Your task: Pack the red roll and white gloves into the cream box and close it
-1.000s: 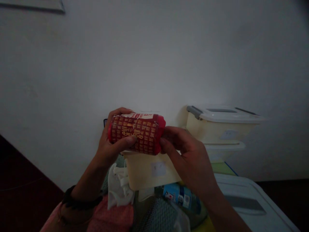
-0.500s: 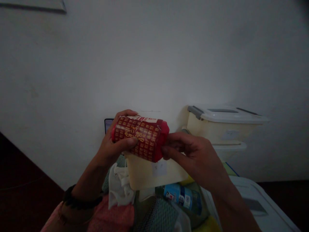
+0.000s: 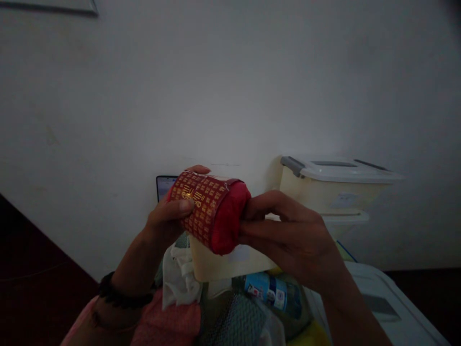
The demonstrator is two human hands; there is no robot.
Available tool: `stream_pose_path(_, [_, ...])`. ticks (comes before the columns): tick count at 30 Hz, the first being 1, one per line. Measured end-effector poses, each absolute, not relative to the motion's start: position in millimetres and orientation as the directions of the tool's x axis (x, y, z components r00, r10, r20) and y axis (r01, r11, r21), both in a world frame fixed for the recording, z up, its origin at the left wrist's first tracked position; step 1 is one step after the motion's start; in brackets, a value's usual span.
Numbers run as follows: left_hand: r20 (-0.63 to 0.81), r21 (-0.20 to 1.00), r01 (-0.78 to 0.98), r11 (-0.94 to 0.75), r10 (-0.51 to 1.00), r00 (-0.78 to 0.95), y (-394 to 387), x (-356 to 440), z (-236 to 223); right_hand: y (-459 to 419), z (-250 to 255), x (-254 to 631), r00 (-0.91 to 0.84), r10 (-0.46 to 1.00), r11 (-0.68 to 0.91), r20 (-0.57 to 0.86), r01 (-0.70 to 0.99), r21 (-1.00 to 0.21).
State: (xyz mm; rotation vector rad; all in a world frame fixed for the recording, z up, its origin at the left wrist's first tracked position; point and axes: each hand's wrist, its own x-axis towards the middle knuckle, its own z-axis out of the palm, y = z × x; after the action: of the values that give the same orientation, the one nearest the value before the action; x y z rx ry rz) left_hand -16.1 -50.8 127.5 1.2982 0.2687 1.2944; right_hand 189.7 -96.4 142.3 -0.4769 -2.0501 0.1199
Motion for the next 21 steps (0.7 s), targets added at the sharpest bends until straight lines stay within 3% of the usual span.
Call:
stream_pose_path(4, [0.478, 0.825, -0.51, -0.242, 0.782, 0.401, -51, -15, 129, -97, 143, 188, -0.431, 0.328, 0.931, 0.841, 0.3, -0.209])
stream_pose_path(12, [0.435, 0.831, -0.515, -0.21, 0.822, 0.366, -53, -19, 132, -99, 142, 186, -0.387, 0.389, 0.905, 0.836, 0.331, -0.268])
stream_pose_path(17, [0.459, 0.831, -0.461, -0.31, 0.851, 0.255, -55, -14, 133, -99, 144, 189, -0.338, 0.461, 0.853, 0.821, 0.424, -0.304])
stream_pose_path(21, [0.527, 0.834, -0.252, -0.491, 0.843, 0.103, -61, -6, 135, -79, 136, 196, -0.272, 0.533, 0.791, 0.801, 0.496, -0.358])
